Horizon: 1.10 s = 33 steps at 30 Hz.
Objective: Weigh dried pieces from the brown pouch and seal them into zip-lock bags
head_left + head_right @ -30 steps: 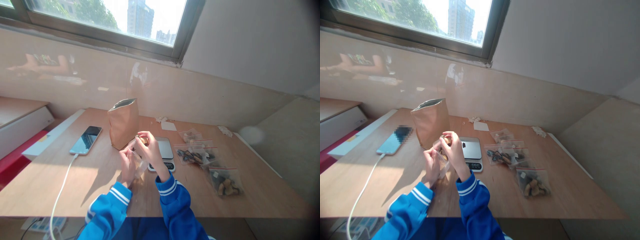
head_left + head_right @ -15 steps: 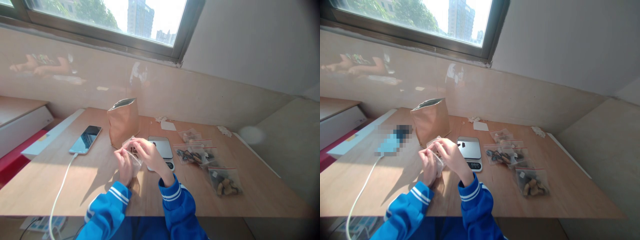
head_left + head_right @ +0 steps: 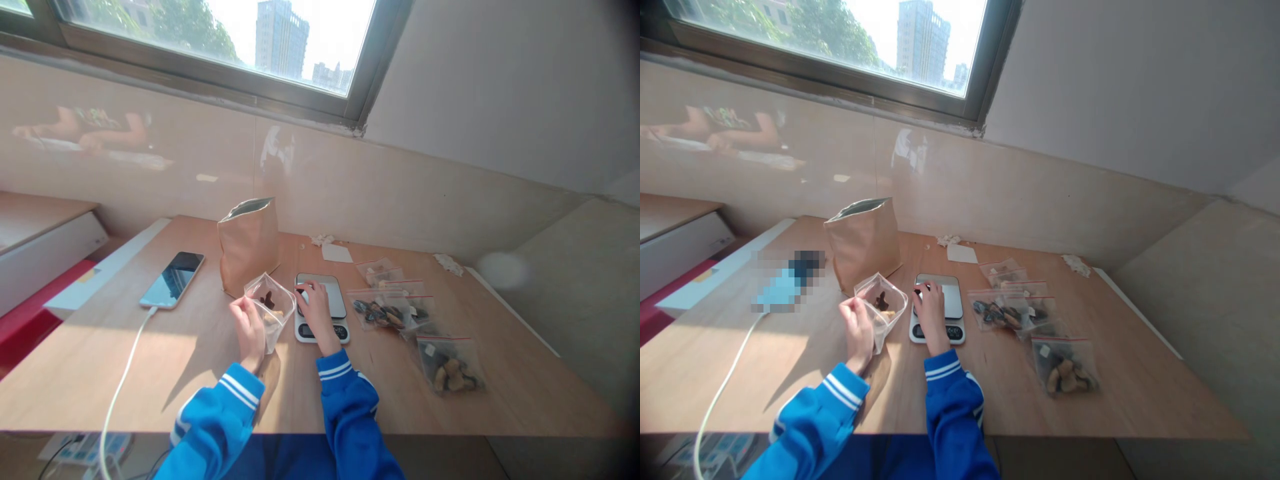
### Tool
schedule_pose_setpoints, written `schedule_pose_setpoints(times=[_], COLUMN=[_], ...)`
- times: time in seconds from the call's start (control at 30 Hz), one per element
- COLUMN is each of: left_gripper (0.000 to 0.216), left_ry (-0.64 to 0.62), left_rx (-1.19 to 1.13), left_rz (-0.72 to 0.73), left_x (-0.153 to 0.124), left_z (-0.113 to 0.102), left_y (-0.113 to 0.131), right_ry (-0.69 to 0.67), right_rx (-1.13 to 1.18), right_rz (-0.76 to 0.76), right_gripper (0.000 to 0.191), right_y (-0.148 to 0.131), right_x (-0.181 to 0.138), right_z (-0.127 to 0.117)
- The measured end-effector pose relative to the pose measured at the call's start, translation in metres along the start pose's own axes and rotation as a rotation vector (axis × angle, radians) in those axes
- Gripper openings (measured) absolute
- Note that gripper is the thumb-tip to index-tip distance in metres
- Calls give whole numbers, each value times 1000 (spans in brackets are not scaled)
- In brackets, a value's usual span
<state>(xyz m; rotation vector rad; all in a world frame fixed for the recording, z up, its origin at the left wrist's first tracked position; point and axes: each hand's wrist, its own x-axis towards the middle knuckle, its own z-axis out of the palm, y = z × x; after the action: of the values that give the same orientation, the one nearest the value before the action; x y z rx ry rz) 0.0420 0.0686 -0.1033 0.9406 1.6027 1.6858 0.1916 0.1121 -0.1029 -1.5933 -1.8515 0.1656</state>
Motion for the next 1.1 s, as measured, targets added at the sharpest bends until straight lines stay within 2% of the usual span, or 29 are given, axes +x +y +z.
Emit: schedule_pose_setpoints(times=[0.27,0.47,0.73,0.83,0.9,1.0,1.1], left_gripper=[33,35,35,35,35,35,36], left_ry=[-13,-16,8,6,5,5,-3], left_rx=[17,28,36,36,37,38,40], left_rz=[-33,-43,-59,-57,-54,-46,-39], left_x=[1,2,3,3,3,3,2], left_z=[0,-1,-2,-1,-1,0,0], left_y=[-2,0,0,0,0,-1,-2], right_ry=[135,219,239,312,370,384,342], right_rx=[221,156,61,91,180,392,640], right_rz=[134,134,106,86,132,259,290], right_gripper=[18,25,29,25,21,18,23], right_y=[20,34,53,59,61,50,13], right_x=[-4,-5,-8,-8,-7,-2,8], right_z=[-8,-10,-21,-28,-32,-36,-44])
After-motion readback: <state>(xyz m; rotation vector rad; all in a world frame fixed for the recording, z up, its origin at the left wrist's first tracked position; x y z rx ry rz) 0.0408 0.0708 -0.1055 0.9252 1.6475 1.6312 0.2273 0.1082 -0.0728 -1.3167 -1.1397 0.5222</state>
